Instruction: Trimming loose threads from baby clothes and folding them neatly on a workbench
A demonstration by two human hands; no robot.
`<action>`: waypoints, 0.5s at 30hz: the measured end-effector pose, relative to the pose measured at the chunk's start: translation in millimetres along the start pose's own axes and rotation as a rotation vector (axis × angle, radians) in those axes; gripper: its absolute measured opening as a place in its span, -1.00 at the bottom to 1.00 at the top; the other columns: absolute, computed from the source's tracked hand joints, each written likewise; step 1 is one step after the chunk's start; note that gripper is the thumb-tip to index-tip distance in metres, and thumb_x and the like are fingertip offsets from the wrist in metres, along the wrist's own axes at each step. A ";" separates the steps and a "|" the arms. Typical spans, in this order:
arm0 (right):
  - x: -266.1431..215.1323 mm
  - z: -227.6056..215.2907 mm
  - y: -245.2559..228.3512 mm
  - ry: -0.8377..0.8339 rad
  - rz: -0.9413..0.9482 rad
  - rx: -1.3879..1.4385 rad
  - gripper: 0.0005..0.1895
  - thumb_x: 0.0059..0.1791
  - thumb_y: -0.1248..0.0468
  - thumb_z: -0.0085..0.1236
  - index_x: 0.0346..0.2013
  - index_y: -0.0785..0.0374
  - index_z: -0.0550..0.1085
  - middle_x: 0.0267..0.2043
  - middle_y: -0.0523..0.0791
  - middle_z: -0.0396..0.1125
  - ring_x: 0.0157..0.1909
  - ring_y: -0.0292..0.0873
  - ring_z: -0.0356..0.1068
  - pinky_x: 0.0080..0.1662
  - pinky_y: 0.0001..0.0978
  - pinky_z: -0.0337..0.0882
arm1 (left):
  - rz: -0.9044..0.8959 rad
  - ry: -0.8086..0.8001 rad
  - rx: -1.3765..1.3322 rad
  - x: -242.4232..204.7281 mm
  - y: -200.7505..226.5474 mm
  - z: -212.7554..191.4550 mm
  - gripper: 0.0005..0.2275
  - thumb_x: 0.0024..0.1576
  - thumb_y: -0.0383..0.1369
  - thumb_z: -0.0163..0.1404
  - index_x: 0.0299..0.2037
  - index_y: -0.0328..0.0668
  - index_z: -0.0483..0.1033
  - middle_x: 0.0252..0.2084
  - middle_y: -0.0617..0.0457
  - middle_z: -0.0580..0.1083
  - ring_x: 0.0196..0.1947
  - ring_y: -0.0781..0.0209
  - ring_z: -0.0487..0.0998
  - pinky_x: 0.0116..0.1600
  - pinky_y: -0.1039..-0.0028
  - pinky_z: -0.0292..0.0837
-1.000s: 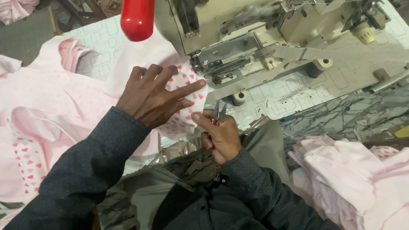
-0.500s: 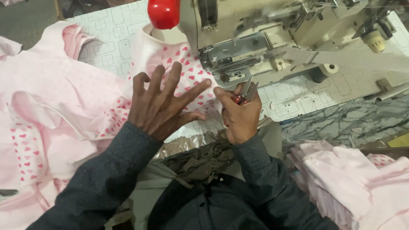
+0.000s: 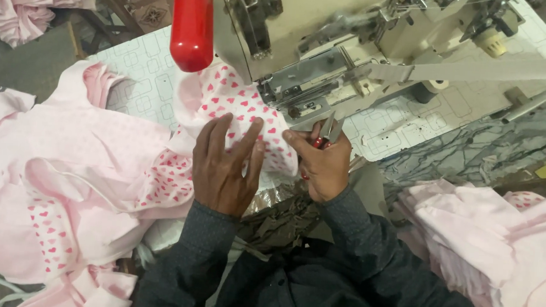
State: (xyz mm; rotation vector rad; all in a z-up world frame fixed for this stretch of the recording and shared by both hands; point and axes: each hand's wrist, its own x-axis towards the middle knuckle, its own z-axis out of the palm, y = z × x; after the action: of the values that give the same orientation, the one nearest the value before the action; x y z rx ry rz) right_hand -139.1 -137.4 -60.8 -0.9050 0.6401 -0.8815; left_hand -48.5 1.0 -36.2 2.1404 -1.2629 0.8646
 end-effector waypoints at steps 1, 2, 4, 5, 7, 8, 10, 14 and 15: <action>-2.1 0.4 -1.5 0.003 -0.001 0.000 -0.55 -0.22 0.53 0.52 -0.44 0.26 0.30 -0.51 0.06 0.48 -0.59 -0.22 0.46 -0.67 -0.53 0.31 | 0.002 -0.001 -0.002 1.9 -1.1 -1.1 -0.72 0.25 -0.20 0.03 0.14 0.12 0.63 0.06 -0.20 0.48 0.14 -0.26 0.48 0.19 0.05 0.42; -3.4 1.4 -3.3 -0.007 0.005 -0.004 -0.56 -0.20 0.50 0.51 -0.43 0.24 0.30 -0.49 0.07 0.49 -0.64 -0.29 0.36 -0.71 -0.58 0.19 | 0.001 -0.016 -0.034 4.6 -2.5 -2.1 -0.72 0.27 -0.21 0.01 0.14 0.09 0.63 0.06 -0.23 0.47 0.15 -0.30 0.47 0.21 0.02 0.40; -4.8 4.1 -5.0 -0.016 0.011 -0.009 -0.58 -0.17 0.46 0.50 -0.42 0.22 0.30 -0.48 0.08 0.50 -0.70 -0.36 0.27 -0.75 -0.63 0.08 | 0.000 -0.031 -0.067 8.0 -7.8 -1.9 -0.72 0.28 -0.21 -0.02 0.14 0.06 0.63 0.06 -0.26 0.46 0.16 -0.33 0.45 0.24 0.00 0.37; -5.0 5.4 -5.1 -0.008 0.011 -0.016 -0.57 -0.18 0.46 0.51 -0.44 0.23 0.30 -0.48 0.09 0.50 -0.68 -0.33 0.32 -0.73 -0.63 0.12 | -0.001 -0.064 -0.117 8.6 -11.4 -0.8 -0.71 0.26 -0.26 -0.02 0.14 0.05 0.63 0.06 -0.29 0.46 0.17 -0.35 0.44 0.27 -0.03 0.34; -10.4 11.1 -3.1 0.002 0.014 -0.025 -0.56 -0.19 0.45 0.53 -0.46 0.24 0.30 -0.49 0.10 0.51 -0.66 -0.31 0.36 -0.72 -0.63 0.16 | -0.004 -0.099 -0.167 7.1 -31.5 10.0 -0.70 0.24 -0.31 -0.02 0.14 0.05 0.63 0.06 -0.32 0.45 0.18 -0.38 0.43 0.30 -0.06 0.30; -14.5 14.6 -2.1 -0.003 0.027 -0.008 -0.57 -0.19 0.44 0.52 -0.45 0.23 0.30 -0.49 0.09 0.51 -0.68 -0.34 0.32 -0.73 -0.63 0.13 | 0.049 -0.110 -0.188 5.8 -46.7 21.0 -0.68 0.20 -0.36 0.00 0.15 0.06 0.62 0.06 -0.31 0.45 0.18 -0.35 0.44 0.33 -0.03 0.27; -17.5 13.6 7.4 -0.010 0.038 0.004 -0.57 -0.18 0.43 0.51 -0.45 0.22 0.29 -0.49 0.09 0.51 -0.69 -0.37 0.28 -0.75 -0.62 0.10 | 0.099 -0.116 -0.211 12.6 -67.5 30.3 -0.65 0.17 -0.41 0.02 0.16 0.07 0.62 0.06 -0.30 0.45 0.19 -0.32 0.45 0.36 0.00 0.25; -28.7 9.1 2.4 -0.060 0.091 0.024 -0.66 -0.11 0.42 0.43 -0.33 0.32 0.33 -0.54 0.15 0.45 -0.75 -0.21 0.27 -0.77 -0.60 0.07 | 0.132 -0.111 -0.245 36.8 -77.4 10.8 -0.66 0.19 -0.34 0.05 0.20 -0.01 0.59 0.10 -0.27 0.44 0.21 -0.26 0.42 0.36 0.03 0.24; -33.7 9.4 -8.8 -0.080 0.116 0.026 -0.74 -0.05 0.41 0.34 -0.23 0.40 0.38 -0.53 0.24 0.44 -0.69 -0.07 0.39 -0.76 -0.60 0.09 | 0.169 -0.008 -0.149 41.1 -75.2 6.1 -0.64 0.22 -0.23 0.14 0.20 -0.13 0.58 0.06 -0.23 0.47 0.14 -0.18 0.48 0.33 0.10 0.32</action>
State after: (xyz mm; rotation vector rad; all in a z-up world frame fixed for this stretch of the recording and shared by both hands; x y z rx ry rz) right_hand -151.8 -107.7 -44.8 -0.8668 0.6046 -0.7443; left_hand 35.3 6.5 -17.7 1.9443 -1.4815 0.8025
